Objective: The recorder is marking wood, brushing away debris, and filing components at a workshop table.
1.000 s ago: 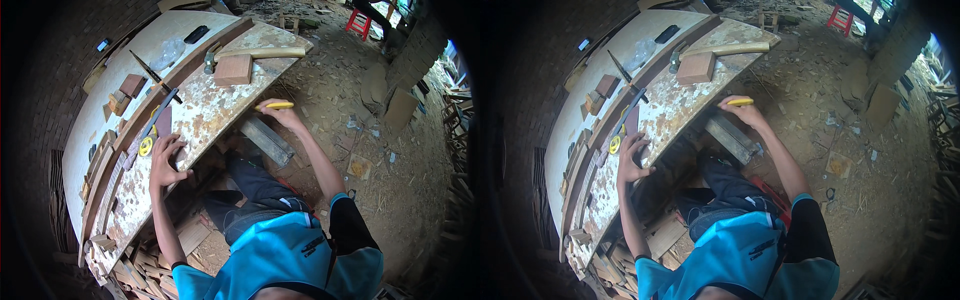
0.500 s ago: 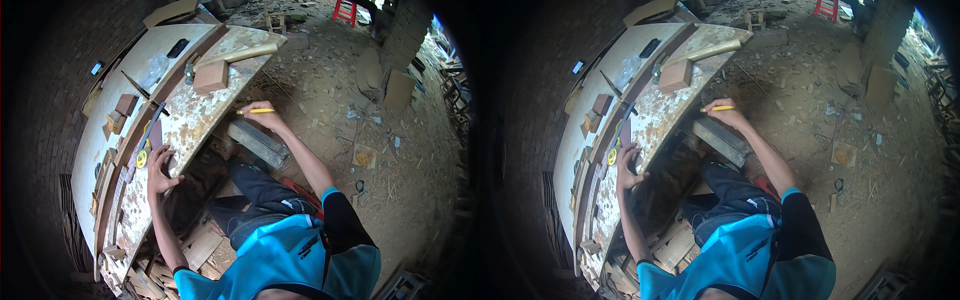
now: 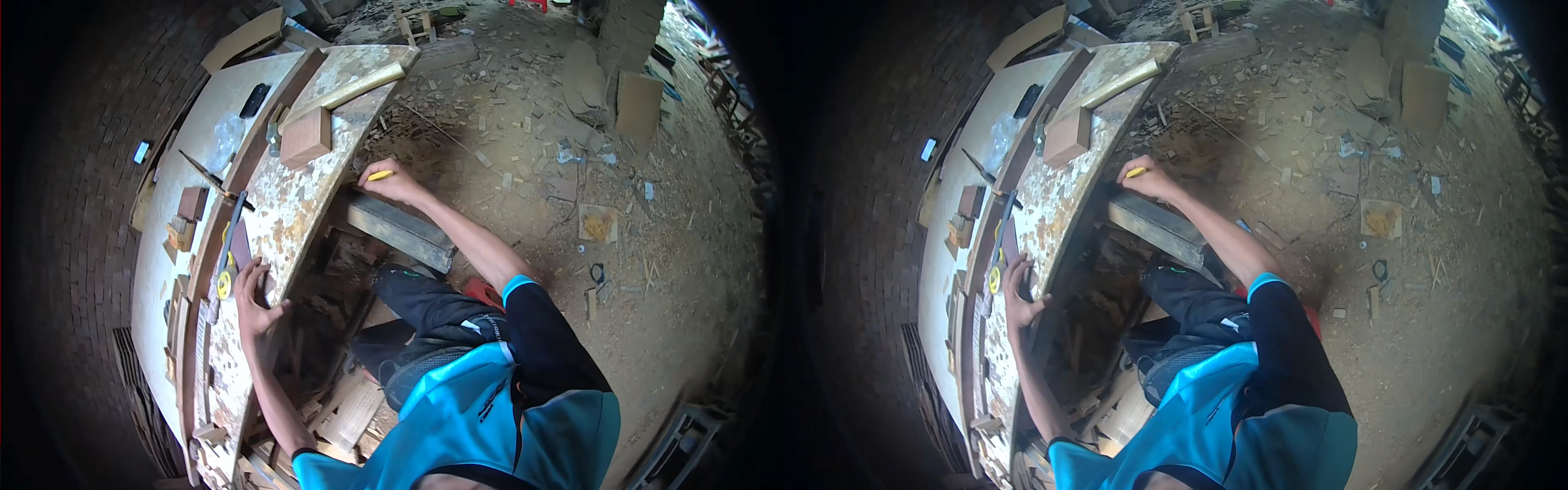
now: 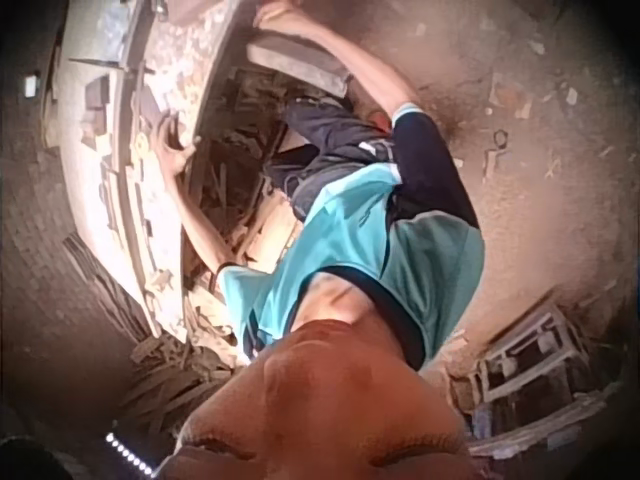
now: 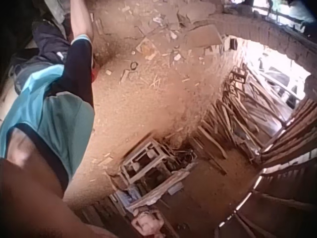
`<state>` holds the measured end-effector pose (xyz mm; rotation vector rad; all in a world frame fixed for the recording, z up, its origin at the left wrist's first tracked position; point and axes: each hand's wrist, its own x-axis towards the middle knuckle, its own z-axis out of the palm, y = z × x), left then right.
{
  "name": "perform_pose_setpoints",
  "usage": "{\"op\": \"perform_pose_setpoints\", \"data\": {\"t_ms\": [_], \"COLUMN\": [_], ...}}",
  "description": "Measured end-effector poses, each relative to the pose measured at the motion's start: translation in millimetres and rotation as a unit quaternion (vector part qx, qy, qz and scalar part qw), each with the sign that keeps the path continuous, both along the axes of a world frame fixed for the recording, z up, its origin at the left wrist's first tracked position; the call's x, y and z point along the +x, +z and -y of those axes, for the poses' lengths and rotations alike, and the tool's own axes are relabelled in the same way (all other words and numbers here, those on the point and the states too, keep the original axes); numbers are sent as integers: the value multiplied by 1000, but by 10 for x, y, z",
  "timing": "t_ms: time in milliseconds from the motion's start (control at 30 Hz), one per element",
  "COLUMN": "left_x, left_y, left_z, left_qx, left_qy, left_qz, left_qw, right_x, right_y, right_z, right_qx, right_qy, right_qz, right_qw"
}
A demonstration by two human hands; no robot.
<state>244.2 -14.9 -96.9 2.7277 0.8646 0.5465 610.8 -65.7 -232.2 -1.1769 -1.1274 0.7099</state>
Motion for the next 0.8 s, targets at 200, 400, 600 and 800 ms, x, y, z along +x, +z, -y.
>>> {"op": "perform_pose_setpoints", "data": {"t_ms": [200,400,600,800], "left_x": [45,8,42,-28], "left_y": [7,-14,13,54], "left_z": [-38,-117,-85,-7], "left_qx": [-3,-15,0,20], "left_qy": [-8,-2,5,23], "left_qz": [4,9,0,-21], "left_qw": [1000,1000,1000,999], "right_x": [-22,-221,-61,-611], "right_y": [-51,420,583,886], "right_z": [-27,148,416,685], "right_qx": [74,166,120,95], "right_qy": [14,132,128,214], "right_qz": [56,243,336,407], "right_qw": [996,947,926,883]}}
